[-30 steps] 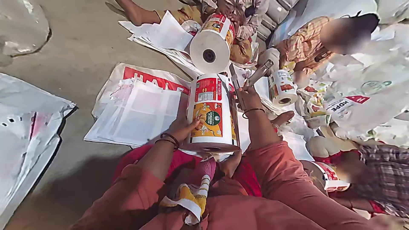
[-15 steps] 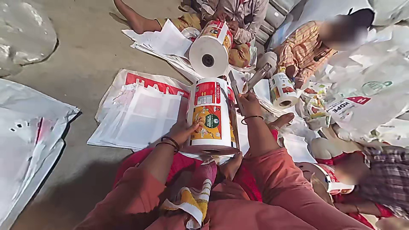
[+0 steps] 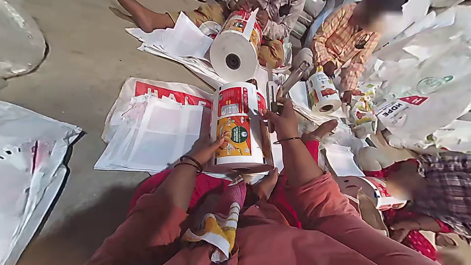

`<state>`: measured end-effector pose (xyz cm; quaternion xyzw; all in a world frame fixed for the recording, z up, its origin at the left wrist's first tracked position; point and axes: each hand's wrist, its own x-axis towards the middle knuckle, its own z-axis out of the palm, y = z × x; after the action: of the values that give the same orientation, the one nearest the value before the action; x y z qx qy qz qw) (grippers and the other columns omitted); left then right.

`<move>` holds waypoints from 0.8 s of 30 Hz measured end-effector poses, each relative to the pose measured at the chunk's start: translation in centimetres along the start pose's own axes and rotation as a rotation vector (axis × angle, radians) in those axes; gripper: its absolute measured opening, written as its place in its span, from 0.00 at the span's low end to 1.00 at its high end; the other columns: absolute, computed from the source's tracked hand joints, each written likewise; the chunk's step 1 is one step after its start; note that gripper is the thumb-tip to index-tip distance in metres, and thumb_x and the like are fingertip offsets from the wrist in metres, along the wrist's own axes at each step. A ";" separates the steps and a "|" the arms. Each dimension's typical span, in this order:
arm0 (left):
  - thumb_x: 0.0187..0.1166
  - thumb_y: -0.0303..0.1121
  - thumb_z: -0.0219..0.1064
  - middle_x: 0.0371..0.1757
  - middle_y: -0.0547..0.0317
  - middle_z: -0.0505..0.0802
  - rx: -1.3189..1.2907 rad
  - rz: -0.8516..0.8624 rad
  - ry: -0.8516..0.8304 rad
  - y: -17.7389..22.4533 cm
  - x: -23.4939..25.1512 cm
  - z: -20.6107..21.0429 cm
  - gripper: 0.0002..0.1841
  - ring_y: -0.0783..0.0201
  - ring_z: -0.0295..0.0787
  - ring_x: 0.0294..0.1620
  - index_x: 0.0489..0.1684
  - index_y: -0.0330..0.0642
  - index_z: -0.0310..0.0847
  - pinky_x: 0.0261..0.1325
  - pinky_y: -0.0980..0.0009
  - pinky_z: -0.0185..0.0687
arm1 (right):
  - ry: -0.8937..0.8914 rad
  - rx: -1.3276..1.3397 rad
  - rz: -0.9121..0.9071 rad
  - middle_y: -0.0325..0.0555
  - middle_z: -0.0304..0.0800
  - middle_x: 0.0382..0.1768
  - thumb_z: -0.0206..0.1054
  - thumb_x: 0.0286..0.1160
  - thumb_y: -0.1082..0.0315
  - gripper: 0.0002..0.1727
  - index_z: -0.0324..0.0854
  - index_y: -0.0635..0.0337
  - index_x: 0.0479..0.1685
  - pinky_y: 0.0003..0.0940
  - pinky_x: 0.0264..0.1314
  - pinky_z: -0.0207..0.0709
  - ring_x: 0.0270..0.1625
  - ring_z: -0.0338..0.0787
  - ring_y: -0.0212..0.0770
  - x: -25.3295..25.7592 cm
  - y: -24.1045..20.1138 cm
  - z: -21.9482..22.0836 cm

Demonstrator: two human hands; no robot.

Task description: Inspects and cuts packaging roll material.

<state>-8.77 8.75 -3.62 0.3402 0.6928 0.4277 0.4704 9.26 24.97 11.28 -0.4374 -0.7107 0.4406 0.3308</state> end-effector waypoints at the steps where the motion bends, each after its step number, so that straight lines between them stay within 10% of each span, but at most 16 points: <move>1: 0.85 0.59 0.59 0.71 0.36 0.84 -0.016 0.001 0.001 0.1 -0.1 0.1 0.39 0.45 0.81 0.73 0.85 0.37 0.64 0.76 0.45 0.74 | -0.016 0.005 -0.006 0.54 0.89 0.48 0.78 0.69 0.72 0.34 0.68 0.62 0.76 0.45 0.40 0.93 0.38 0.94 0.46 -0.1 -0.2 0.0; 9: 0.85 0.62 0.57 0.75 0.35 0.81 -0.015 -0.030 -0.004 0.2 -0.3 0.1 0.41 0.44 0.78 0.75 0.89 0.40 0.59 0.77 0.43 0.72 | -0.159 0.345 0.096 0.44 0.90 0.36 0.39 0.97 0.54 0.21 0.68 0.56 0.71 0.31 0.28 0.85 0.27 0.88 0.37 -0.8 -0.9 -0.5; 24: 0.85 0.63 0.56 0.83 0.34 0.74 -0.009 -0.061 0.004 0.5 -0.8 0.1 0.43 0.42 0.70 0.83 0.93 0.42 0.53 0.83 0.41 0.65 | -0.258 0.488 0.088 0.51 0.93 0.50 0.43 0.96 0.64 0.21 0.69 0.57 0.79 0.30 0.33 0.87 0.33 0.92 0.38 -1.1 -0.3 -0.6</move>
<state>-8.39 8.29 -2.95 0.3161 0.7018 0.4169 0.4835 10.12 24.10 11.68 -0.3153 -0.6002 0.6647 0.3138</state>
